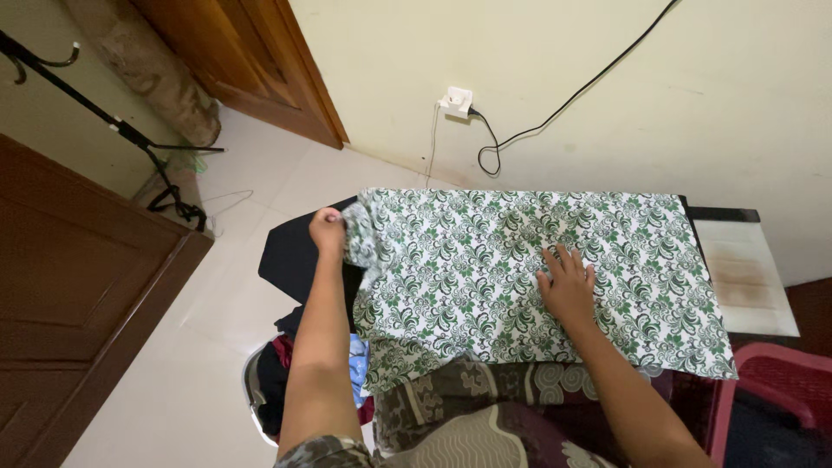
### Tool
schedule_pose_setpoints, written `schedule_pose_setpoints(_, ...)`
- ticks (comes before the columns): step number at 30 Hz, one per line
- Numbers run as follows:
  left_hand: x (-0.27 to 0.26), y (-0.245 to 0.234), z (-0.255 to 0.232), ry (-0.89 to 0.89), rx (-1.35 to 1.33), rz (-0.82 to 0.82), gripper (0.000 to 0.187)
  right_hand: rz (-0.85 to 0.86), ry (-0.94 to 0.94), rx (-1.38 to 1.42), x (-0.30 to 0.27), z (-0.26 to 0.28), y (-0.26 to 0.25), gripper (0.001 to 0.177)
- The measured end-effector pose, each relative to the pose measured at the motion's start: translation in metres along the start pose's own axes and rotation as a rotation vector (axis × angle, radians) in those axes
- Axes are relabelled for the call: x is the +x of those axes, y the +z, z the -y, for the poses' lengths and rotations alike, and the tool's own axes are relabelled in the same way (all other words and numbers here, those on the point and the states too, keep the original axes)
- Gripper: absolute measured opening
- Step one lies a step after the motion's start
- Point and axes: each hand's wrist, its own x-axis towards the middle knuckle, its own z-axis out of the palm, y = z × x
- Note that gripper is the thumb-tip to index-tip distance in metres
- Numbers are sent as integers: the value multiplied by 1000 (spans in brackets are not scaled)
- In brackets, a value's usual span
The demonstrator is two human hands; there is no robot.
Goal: The person folds several garments on a black ironing board and places them into a red laundry basket. They handle a black t-shirt with a graphic, a plain black shirt, and a patterned white-and-green shirt, smoothing and folding each before stacking them in the basket.
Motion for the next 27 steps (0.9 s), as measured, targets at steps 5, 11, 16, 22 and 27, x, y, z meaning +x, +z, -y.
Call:
schedule_pose_setpoints(5,-9,-16,-7,368,244,320,18,-12,-12,9,0,0,1,52)
schedule_pose_setpoints(11,13,-12,-1,-541,-638,232,26,-57,-40,1,-1,-2,1,51)
schedule_pose_setpoints(16,7,-27,12,-949,-443,176,46,-87,-46,-11,-2,2,0,50)
schedule_pose_setpoints(22,-22,-26,14,-376,349,302,47,-95,-45,-8,-2,3,-1,51)
schedule_pose_setpoints(27,-13,-35,13,-56,-116,47,24,-83,-51,-9,0,2,-1,51)
